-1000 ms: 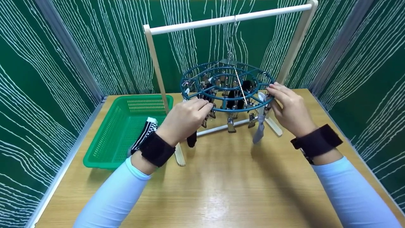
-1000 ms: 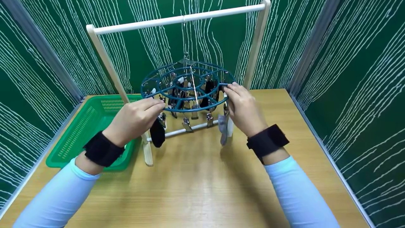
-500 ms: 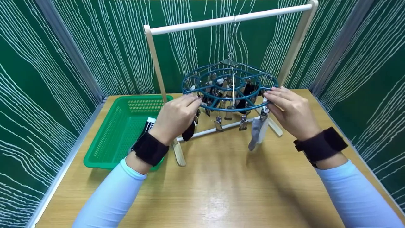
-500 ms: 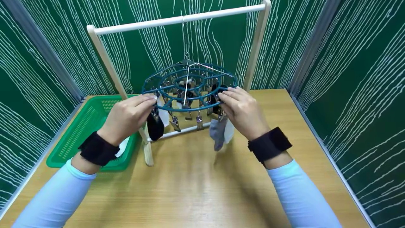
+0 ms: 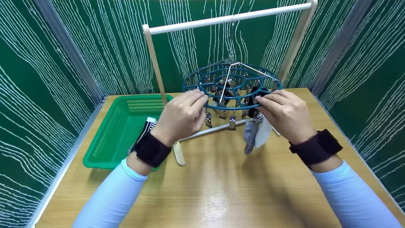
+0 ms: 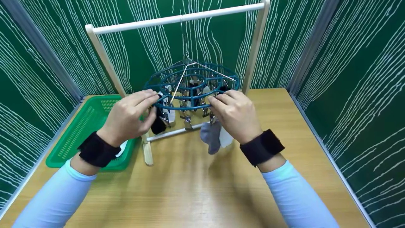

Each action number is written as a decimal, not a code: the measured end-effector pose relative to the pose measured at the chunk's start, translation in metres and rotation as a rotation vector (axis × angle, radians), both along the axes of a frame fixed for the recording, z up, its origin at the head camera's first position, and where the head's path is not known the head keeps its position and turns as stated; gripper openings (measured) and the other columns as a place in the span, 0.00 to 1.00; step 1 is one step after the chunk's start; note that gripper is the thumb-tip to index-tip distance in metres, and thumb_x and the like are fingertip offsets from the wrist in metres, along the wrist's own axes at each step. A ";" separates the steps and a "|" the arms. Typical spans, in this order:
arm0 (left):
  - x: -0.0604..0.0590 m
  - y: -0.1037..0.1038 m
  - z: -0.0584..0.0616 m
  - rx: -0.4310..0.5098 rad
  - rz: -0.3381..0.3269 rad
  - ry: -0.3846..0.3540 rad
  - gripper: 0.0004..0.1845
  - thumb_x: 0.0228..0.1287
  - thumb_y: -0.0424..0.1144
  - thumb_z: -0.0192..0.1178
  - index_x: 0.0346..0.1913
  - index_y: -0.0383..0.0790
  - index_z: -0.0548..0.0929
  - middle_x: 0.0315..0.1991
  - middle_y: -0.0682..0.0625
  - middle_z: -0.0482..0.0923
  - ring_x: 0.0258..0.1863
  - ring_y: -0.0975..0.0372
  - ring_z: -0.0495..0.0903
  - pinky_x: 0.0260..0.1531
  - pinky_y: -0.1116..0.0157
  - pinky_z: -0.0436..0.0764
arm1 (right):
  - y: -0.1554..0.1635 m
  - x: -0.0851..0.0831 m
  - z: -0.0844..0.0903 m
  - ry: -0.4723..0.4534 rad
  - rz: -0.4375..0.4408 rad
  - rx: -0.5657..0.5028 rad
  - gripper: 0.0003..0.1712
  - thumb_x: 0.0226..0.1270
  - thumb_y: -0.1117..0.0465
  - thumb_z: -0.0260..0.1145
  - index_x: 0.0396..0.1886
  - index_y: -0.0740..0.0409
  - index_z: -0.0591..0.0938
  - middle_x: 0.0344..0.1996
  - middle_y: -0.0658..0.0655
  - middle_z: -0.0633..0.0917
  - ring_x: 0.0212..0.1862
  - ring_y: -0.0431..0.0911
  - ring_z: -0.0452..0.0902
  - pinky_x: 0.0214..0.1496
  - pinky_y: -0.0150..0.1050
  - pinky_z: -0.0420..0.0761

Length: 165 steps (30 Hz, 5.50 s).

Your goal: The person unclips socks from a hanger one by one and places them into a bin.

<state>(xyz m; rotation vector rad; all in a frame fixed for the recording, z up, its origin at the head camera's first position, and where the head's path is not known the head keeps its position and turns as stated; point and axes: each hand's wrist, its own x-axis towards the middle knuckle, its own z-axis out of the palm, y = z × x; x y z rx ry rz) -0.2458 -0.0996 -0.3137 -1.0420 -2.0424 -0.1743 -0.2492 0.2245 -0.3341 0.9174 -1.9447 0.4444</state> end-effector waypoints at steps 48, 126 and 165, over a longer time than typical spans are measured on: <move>-0.007 0.016 -0.005 -0.114 0.017 0.026 0.08 0.78 0.26 0.62 0.49 0.32 0.91 0.46 0.42 0.93 0.48 0.53 0.93 0.53 0.61 0.91 | -0.051 0.029 -0.022 -0.115 0.093 -0.028 0.16 0.72 0.56 0.78 0.44 0.68 0.91 0.35 0.64 0.93 0.35 0.55 0.90 0.36 0.49 0.90; -0.015 0.037 -0.140 0.293 -0.074 -1.132 0.32 0.68 0.54 0.76 0.71 0.46 0.83 0.65 0.50 0.88 0.65 0.56 0.87 0.67 0.54 0.85 | -0.071 -0.001 -0.036 -0.646 0.087 -0.186 0.08 0.72 0.64 0.77 0.41 0.67 0.93 0.34 0.62 0.94 0.33 0.50 0.92 0.37 0.38 0.91; -0.014 0.035 -0.148 0.512 -0.255 -1.329 0.13 0.73 0.33 0.71 0.28 0.32 0.86 0.20 0.61 0.72 0.19 0.71 0.67 0.23 0.74 0.67 | -0.072 -0.004 -0.038 -0.463 0.169 -0.304 0.05 0.70 0.70 0.76 0.32 0.67 0.92 0.28 0.59 0.94 0.26 0.49 0.89 0.36 0.18 0.78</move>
